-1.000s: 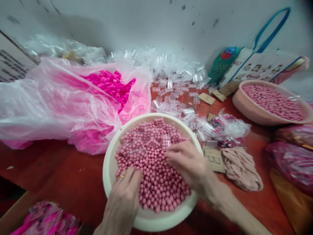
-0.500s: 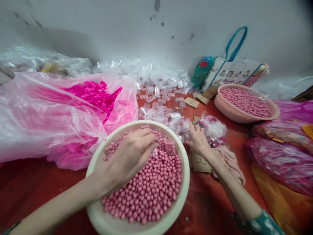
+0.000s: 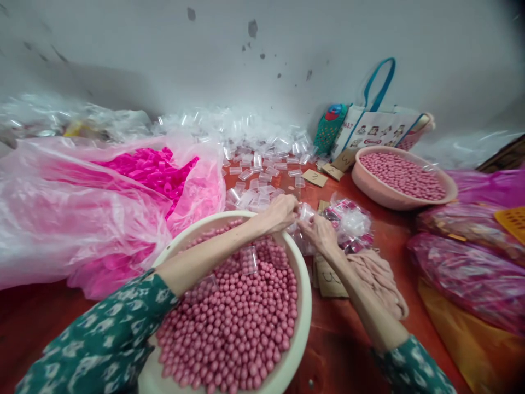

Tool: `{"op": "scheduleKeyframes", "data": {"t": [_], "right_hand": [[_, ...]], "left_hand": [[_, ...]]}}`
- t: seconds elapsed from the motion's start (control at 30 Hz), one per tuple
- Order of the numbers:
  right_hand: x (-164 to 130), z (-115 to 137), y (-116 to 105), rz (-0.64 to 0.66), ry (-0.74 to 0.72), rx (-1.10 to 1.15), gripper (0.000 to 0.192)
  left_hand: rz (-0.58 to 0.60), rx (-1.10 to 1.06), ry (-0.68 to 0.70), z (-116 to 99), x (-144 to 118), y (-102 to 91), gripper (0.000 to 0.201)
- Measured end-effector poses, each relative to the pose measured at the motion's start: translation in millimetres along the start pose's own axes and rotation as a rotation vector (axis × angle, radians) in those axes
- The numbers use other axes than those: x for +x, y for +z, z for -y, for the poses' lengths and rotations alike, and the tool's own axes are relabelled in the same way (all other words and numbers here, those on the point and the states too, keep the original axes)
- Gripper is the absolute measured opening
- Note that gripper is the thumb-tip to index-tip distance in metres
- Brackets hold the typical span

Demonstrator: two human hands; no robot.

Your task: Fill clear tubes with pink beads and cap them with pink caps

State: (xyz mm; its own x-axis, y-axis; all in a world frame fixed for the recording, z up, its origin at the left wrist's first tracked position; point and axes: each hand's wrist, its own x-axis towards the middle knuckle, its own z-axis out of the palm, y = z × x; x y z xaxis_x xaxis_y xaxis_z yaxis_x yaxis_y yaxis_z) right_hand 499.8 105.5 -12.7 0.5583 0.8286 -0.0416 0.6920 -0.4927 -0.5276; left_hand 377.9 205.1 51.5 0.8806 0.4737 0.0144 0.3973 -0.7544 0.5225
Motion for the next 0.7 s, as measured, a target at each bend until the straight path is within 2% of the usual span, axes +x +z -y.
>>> {"op": "scheduleKeyframes", "data": {"t": [0.1, 0.23, 0.33, 0.43, 0.53, 0.6, 0.7], "right_hand": [[-2, 2, 1, -0.017, -0.008, 0.070, 0.026], [-23, 12, -20, -0.009, -0.148, 0.226, 0.032], [-48, 27, -37, 0.017, -0.266, 0.313, 0.035], [-71, 44, -45, 0.060, -0.364, 0.367, 0.026], [-89, 54, -49, 0.155, -0.372, 0.418, 0.019], [-100, 55, -55, 0.235, -0.320, 0.430, 0.019], [-114, 53, -69, 0.317, -0.290, 0.410, 0.018]], "left_hand": [[-0.034, -0.057, -0.020, 5, -11, -12.1, 0.015], [-0.069, -0.210, -0.026, 8, -29, -28.1, 0.019], [-0.066, -0.342, -0.027, -2, -46, -31.5, 0.027], [-0.063, -0.475, -0.044, -19, -67, -32.3, 0.025], [-0.061, -0.643, -0.103, -29, -94, -41.0, 0.018], [-0.150, -0.756, -0.174, -27, -116, -54.1, 0.015], [-0.426, -0.817, -0.246, -13, -157, -77.3, 0.015]]}}
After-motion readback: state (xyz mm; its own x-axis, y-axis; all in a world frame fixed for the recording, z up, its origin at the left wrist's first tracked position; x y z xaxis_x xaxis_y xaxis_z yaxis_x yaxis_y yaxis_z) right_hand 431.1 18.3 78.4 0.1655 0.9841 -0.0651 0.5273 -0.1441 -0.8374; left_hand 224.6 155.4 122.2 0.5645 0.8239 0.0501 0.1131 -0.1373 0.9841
